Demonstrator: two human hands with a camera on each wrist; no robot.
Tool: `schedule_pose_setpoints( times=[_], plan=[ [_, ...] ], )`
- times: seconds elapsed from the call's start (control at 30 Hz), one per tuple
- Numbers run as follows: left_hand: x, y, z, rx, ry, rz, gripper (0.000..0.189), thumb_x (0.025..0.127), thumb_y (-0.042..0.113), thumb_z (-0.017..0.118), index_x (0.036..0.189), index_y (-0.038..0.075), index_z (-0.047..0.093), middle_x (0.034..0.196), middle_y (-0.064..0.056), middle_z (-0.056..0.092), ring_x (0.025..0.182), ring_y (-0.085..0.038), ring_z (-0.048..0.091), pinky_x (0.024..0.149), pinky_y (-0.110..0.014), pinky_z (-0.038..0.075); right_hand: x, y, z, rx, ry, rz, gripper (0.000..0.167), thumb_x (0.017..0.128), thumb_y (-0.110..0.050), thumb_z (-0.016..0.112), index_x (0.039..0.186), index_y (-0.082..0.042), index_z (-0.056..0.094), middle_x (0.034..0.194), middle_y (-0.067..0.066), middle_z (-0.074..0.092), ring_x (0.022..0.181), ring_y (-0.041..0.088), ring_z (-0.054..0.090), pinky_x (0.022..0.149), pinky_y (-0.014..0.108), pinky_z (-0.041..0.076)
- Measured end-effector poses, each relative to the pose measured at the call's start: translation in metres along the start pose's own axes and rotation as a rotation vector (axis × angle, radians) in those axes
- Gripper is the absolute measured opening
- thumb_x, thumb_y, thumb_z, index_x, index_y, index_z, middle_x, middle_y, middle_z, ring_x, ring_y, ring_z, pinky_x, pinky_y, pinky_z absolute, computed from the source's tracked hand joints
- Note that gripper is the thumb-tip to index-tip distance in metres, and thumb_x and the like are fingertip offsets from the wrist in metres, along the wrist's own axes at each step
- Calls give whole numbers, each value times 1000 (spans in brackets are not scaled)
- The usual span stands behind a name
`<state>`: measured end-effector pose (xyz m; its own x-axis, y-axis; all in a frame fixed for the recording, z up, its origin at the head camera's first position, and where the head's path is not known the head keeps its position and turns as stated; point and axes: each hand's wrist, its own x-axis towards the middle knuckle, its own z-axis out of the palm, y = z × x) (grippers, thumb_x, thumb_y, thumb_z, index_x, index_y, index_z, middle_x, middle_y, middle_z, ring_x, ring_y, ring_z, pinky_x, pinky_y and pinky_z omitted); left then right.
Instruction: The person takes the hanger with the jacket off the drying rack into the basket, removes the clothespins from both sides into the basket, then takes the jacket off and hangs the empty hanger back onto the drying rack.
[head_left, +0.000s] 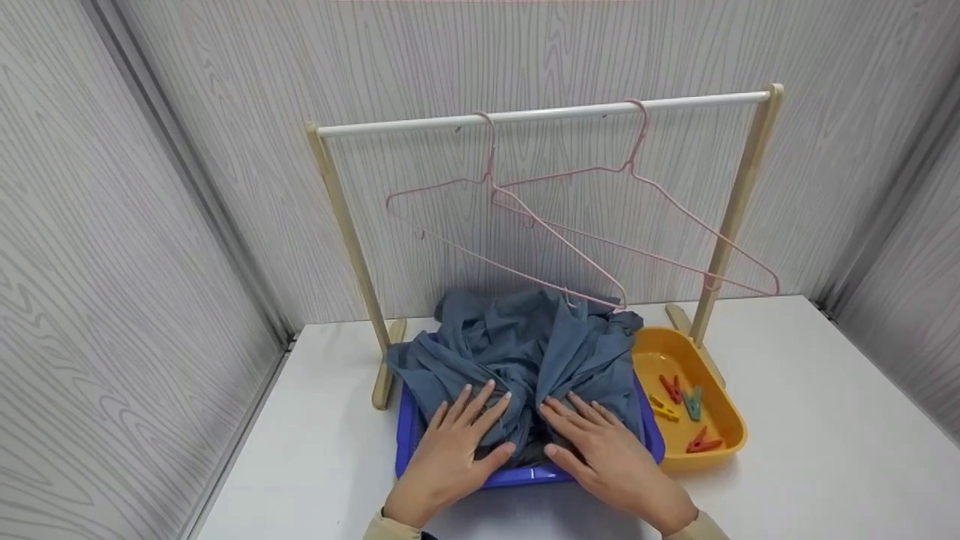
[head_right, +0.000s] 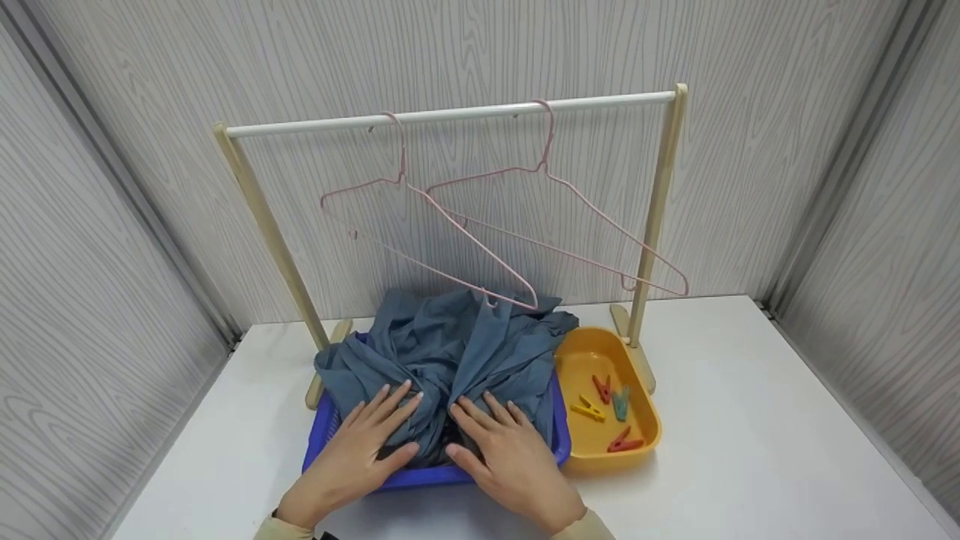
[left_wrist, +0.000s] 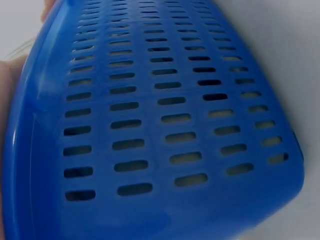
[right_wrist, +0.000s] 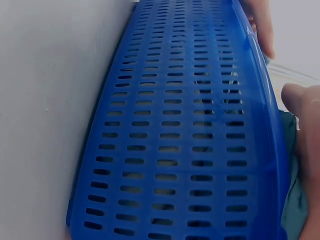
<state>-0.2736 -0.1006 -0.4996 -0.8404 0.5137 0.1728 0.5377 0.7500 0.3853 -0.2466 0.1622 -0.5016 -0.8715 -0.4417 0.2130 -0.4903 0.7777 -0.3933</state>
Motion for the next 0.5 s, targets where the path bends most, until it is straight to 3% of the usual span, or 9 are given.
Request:
schedule_pose_setpoints(
  times=[0.23,0.5],
  plan=[
    [0,3,6,69,-112,-42,59,99,66,28,150,38,39,160,7,25,147,-30,16,112,-62,14,3,-4,5,-56,-95,63,60,101,-61,34,147,-24,49,150,-3,44,141,32,32,111,59,23],
    [1,3,3,75,-148,-46,54,101,60,31,149,37,42,159,7,27,147,-30,17,112,-61,16,6,-4,1,-46,-137,99,64,100,-64,32,144,-23,52,148,-2,46,141,32,34,111,59,23]
  ],
)
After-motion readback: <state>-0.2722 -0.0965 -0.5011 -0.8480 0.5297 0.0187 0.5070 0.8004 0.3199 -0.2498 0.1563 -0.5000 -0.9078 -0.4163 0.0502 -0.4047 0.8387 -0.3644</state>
